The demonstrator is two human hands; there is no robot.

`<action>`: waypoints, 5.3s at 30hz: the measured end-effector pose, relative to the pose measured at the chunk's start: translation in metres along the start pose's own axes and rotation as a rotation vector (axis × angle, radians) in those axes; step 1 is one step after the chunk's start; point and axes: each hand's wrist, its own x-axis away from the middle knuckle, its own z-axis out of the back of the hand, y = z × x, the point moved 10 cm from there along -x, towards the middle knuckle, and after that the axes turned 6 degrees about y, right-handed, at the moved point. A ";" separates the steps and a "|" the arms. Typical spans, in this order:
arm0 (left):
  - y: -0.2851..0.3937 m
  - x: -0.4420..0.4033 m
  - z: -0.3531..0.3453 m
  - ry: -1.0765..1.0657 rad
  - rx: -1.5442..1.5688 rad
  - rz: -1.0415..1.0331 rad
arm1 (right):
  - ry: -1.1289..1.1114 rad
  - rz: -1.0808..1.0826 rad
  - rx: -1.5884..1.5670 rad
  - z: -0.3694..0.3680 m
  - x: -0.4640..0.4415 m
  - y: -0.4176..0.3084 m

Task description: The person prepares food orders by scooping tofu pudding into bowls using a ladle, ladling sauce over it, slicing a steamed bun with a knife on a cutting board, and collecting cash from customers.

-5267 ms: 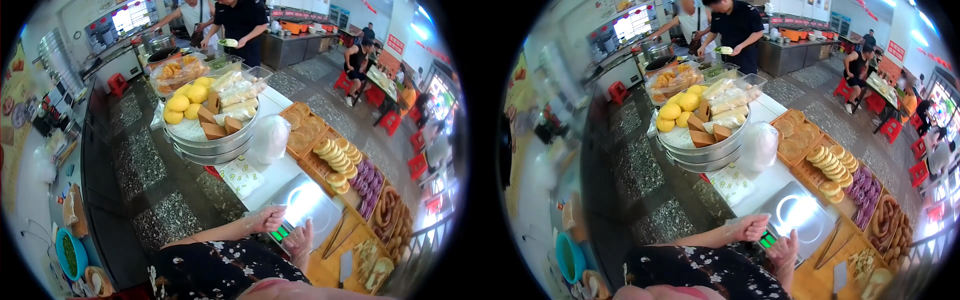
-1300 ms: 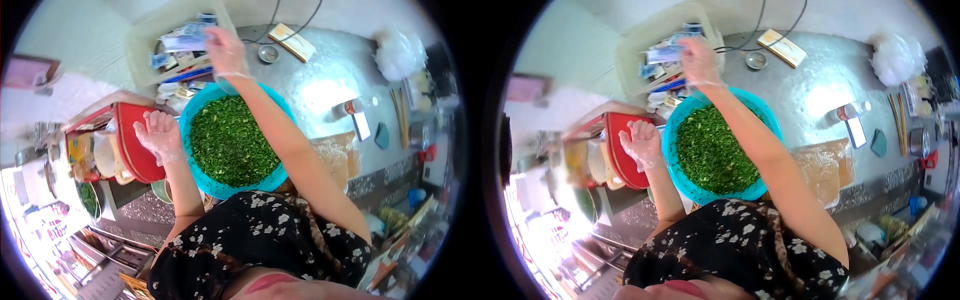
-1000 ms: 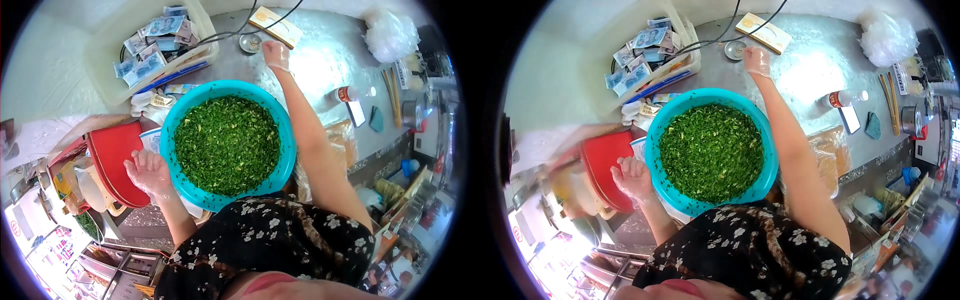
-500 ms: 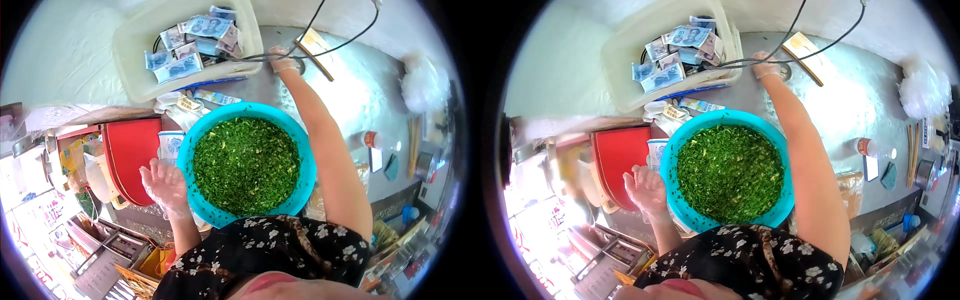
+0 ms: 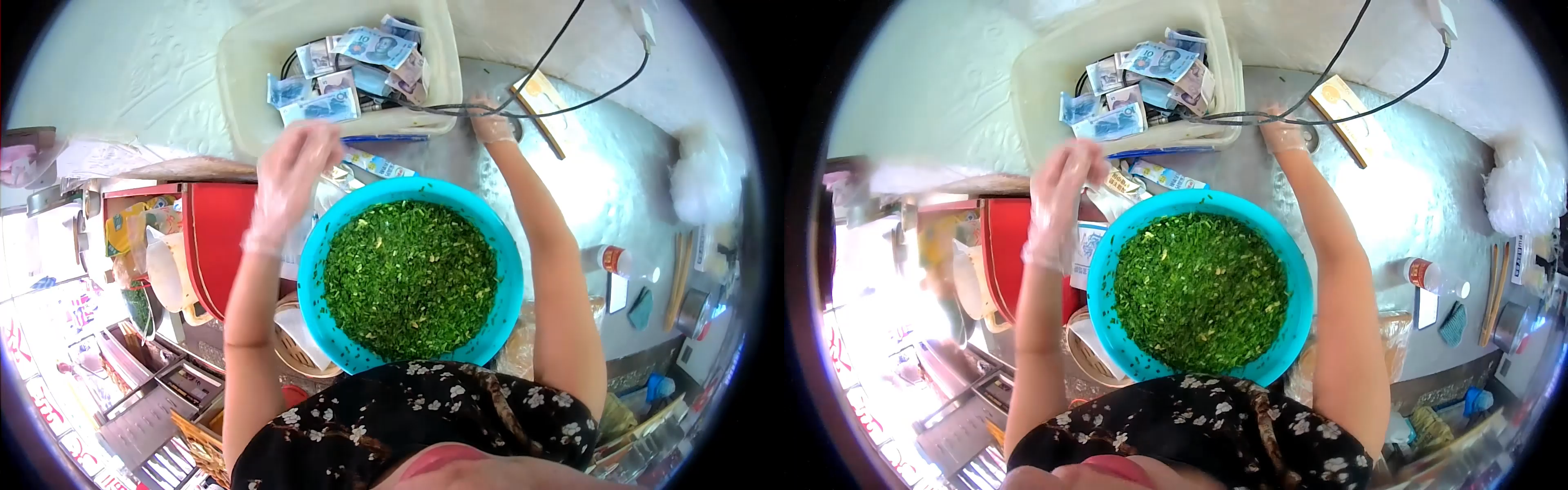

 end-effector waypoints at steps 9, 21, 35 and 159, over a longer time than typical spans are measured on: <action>0.009 -0.089 -0.152 -0.279 -0.787 -1.127 | -0.307 -0.659 -1.175 0.073 0.094 -0.005; -0.083 -0.161 -0.025 -0.351 -1.672 -0.449 | -0.382 -1.098 -1.851 0.160 0.228 0.022; 0.027 -0.083 -0.051 -0.169 -1.177 -0.580 | -0.417 -1.133 -2.046 0.196 0.242 -0.042; 0.380 1.497 -1.350 -1.719 0.031 -1.363 | 0.386 -2.380 1.166 1.132 2.137 0.666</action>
